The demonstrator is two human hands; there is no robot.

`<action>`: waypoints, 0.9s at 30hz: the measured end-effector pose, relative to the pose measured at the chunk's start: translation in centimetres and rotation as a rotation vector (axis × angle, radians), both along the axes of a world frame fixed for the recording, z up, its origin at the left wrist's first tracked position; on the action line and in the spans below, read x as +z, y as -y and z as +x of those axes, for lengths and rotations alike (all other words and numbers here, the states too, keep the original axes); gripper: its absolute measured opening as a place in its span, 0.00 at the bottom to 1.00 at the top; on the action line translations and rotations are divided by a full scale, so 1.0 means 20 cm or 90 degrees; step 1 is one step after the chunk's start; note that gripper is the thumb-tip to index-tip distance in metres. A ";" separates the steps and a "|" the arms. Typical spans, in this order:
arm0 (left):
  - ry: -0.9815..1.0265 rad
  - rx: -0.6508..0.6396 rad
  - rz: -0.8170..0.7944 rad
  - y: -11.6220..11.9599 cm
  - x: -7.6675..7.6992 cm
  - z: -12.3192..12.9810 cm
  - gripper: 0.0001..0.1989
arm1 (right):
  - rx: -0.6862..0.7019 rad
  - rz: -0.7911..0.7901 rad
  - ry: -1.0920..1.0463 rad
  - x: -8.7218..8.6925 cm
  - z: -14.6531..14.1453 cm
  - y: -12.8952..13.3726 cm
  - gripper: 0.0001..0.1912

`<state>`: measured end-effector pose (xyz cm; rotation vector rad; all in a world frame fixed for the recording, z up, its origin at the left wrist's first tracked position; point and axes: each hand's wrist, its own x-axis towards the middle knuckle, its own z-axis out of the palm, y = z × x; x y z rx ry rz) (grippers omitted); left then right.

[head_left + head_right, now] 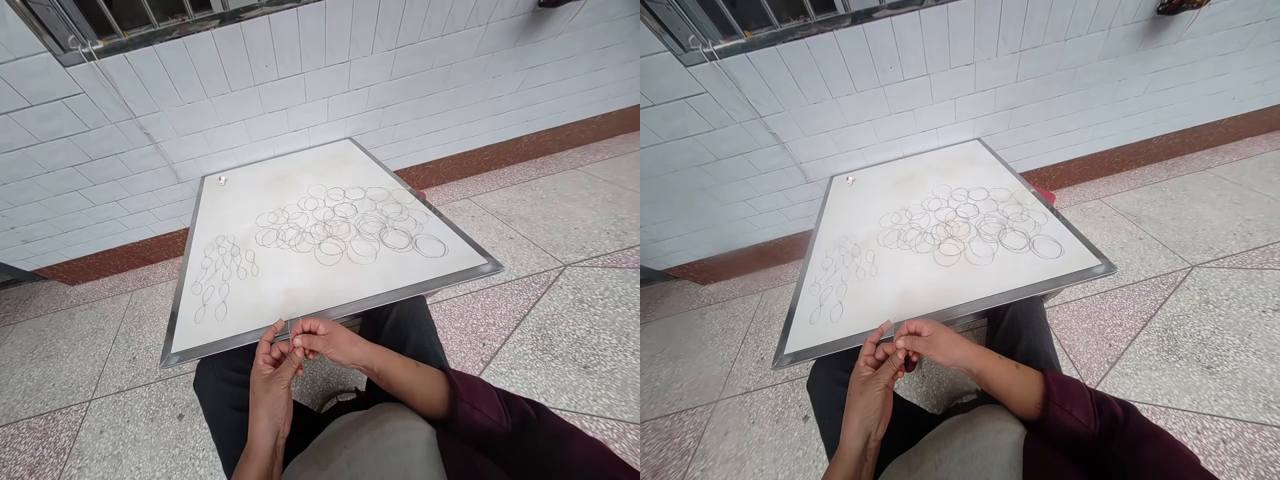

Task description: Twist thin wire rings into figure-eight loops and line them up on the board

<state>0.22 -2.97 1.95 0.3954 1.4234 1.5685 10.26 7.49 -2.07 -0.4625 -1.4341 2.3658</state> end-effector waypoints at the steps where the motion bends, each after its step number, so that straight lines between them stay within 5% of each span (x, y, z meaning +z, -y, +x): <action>1: -0.001 -0.005 -0.002 0.00 0.00 0.00 0.35 | -0.006 -0.004 0.005 0.01 0.00 0.00 0.19; 16: 0.038 -0.004 0.005 0.05 0.01 -0.01 0.28 | -0.029 -0.040 -0.011 0.03 0.01 0.00 0.19; 27: -0.117 -0.017 0.043 0.06 -0.06 -0.01 0.31 | -0.068 -0.027 0.002 0.08 0.01 0.01 0.19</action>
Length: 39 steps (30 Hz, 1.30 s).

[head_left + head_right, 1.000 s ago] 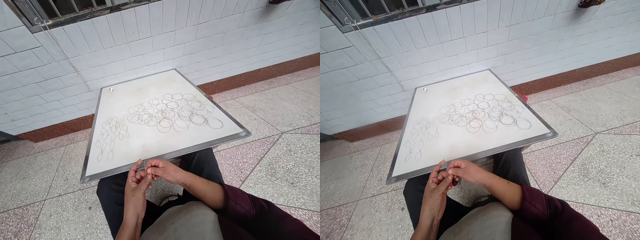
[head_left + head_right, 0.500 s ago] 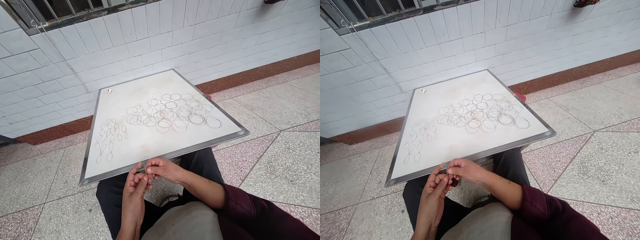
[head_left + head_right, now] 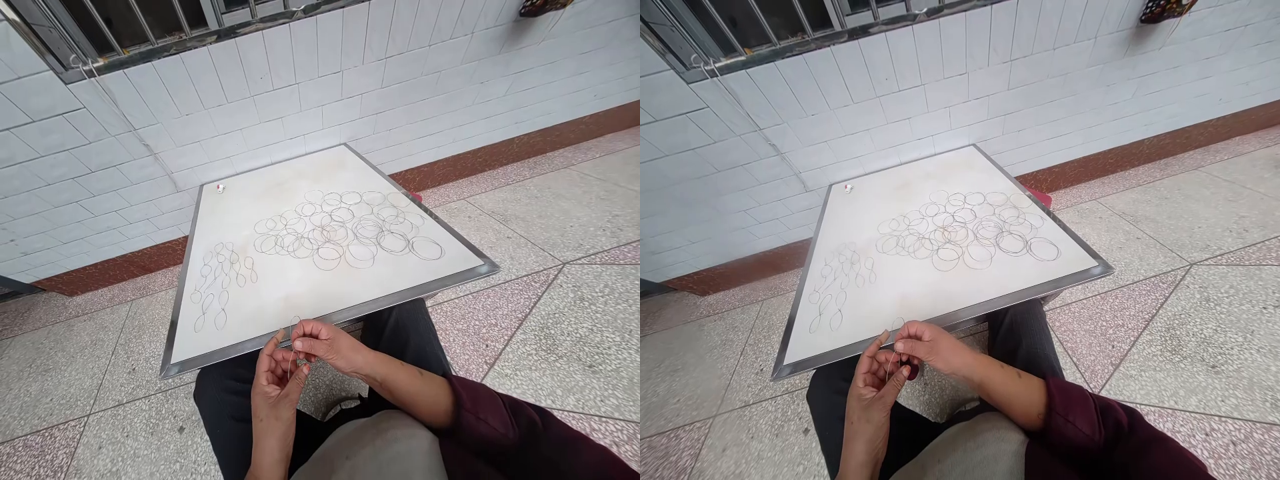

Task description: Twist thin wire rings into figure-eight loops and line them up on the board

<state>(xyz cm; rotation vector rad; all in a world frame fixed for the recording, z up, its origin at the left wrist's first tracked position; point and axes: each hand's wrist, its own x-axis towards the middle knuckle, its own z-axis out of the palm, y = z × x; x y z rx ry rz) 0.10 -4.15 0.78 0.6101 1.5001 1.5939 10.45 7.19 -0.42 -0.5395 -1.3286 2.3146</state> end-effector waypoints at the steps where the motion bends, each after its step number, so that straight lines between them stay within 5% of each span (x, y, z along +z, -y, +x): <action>1: 0.003 0.000 -0.004 0.00 -0.01 0.00 0.31 | -0.005 0.004 0.000 0.00 0.00 0.00 0.19; 10: -0.004 0.001 -0.007 0.03 0.03 -0.05 0.27 | -0.021 0.045 0.021 -0.03 0.00 -0.01 0.16; 17: 0.126 -0.032 -0.014 0.01 0.07 -0.04 0.32 | 0.001 0.033 0.000 -0.05 0.00 -0.01 0.15; 27: 0.329 0.039 0.006 -0.01 0.04 0.00 0.32 | 0.014 0.017 -0.004 -0.05 -0.01 -0.02 0.16; 33: 0.252 0.003 -0.005 -0.01 0.02 -0.01 0.29 | 0.017 0.033 0.003 -0.07 0.00 -0.03 0.17; 39: 0.105 0.051 -0.012 -0.02 0.02 -0.05 0.33 | 0.095 0.074 0.030 -0.08 0.00 -0.02 0.18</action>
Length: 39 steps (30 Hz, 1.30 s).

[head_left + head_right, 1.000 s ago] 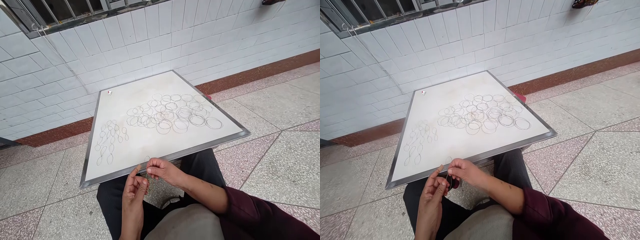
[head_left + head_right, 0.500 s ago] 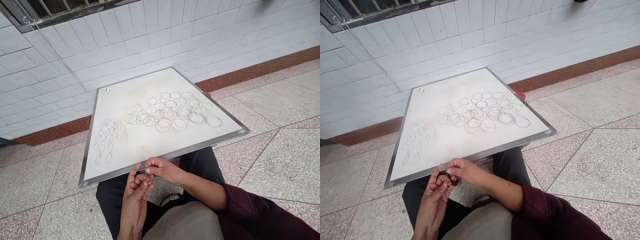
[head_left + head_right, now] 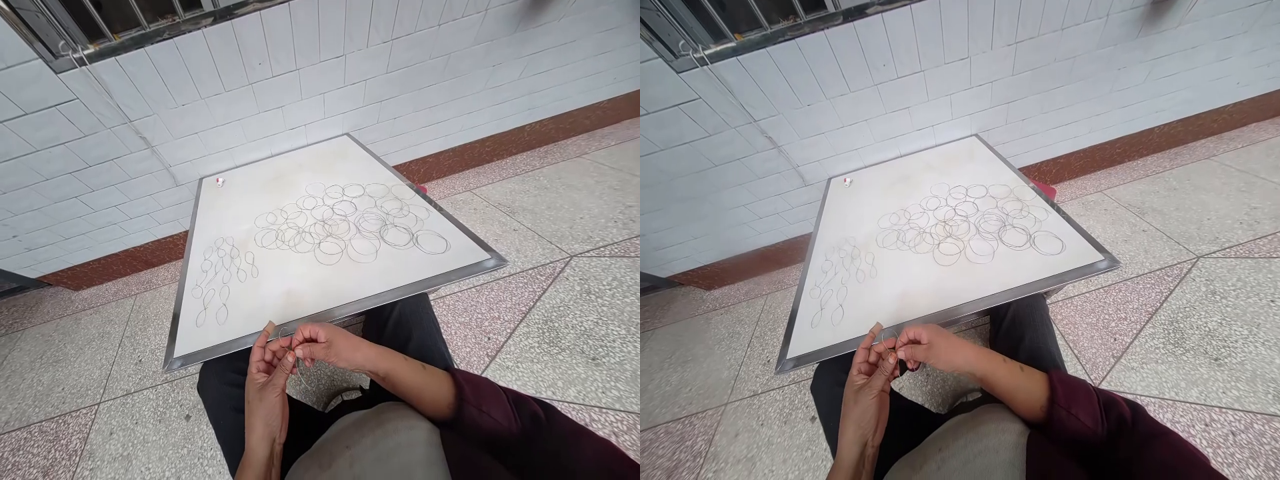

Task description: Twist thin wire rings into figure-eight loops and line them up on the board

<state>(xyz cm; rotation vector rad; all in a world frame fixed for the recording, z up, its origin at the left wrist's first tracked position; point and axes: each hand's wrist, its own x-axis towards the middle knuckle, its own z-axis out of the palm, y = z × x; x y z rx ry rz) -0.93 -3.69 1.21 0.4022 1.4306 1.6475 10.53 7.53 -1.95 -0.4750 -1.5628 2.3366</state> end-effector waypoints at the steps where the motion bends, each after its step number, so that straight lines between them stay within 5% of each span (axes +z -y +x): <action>1: -0.004 -0.007 0.002 0.00 0.00 0.00 0.33 | 0.011 0.002 0.003 -0.01 0.00 0.00 0.18; 7: 0.041 -0.062 0.052 0.01 -0.02 -0.01 0.32 | 0.031 -0.031 0.006 -0.02 0.00 0.00 0.18; 21: 0.104 -0.009 0.061 0.02 -0.02 -0.02 0.31 | 0.018 -0.255 -0.004 0.03 0.02 0.03 0.19; 39: -0.019 -0.066 0.055 0.02 0.00 -0.02 0.30 | -0.009 -0.247 0.004 0.09 0.03 0.04 0.17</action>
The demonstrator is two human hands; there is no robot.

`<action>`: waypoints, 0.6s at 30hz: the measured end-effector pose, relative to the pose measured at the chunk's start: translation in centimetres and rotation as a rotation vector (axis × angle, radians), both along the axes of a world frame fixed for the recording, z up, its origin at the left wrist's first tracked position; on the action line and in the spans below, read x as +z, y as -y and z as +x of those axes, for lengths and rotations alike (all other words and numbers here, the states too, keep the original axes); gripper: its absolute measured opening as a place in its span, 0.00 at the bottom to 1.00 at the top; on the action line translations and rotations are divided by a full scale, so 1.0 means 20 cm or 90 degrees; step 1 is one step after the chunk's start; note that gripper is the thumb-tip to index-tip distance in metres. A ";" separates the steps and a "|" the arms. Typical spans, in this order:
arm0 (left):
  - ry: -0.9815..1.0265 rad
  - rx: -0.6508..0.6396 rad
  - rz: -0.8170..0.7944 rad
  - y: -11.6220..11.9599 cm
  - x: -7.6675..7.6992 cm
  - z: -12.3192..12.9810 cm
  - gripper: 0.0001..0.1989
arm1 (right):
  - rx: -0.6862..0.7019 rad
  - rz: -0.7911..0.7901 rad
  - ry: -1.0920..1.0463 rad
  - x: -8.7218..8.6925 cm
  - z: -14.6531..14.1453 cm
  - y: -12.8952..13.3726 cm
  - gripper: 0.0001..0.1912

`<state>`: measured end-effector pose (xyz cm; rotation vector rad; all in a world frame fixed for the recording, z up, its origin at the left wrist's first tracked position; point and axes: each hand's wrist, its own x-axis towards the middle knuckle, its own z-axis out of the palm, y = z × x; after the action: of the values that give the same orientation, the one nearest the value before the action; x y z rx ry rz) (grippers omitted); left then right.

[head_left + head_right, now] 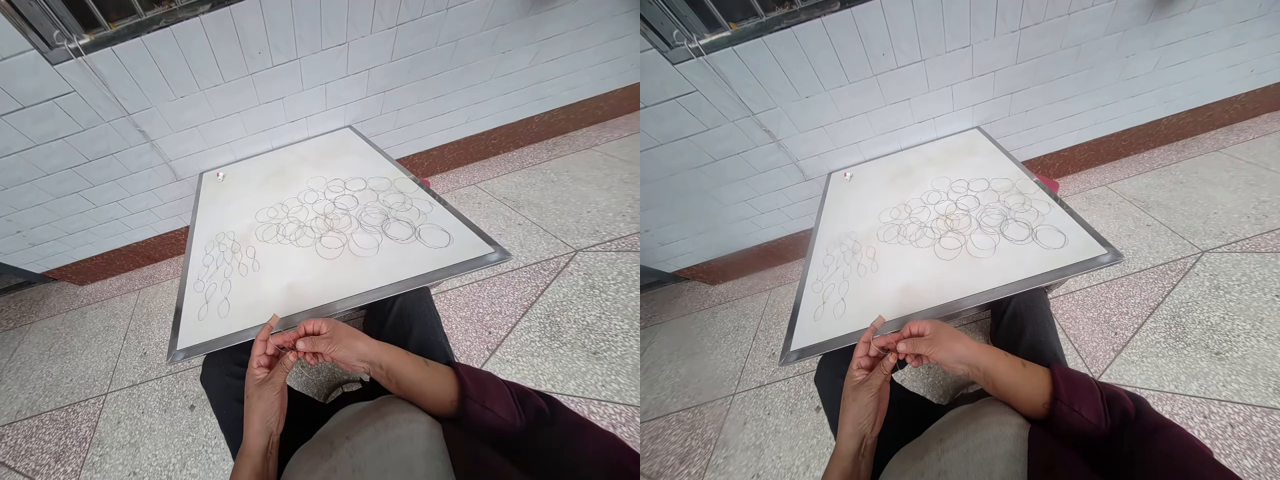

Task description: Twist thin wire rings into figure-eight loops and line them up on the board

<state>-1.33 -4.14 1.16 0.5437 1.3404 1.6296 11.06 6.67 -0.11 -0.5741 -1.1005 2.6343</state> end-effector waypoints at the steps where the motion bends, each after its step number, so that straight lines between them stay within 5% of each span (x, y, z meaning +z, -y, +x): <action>1: -0.001 0.005 0.000 0.00 0.00 0.00 0.31 | -0.016 -0.009 0.000 -0.01 0.00 0.01 0.18; 18: 0.053 0.069 0.029 0.02 -0.01 -0.01 0.29 | -0.064 0.126 -0.009 -0.02 -0.01 0.07 0.17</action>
<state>-1.46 -4.49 0.89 0.4313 1.2931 1.7556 10.94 5.29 -0.55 -0.5539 -1.2751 2.4051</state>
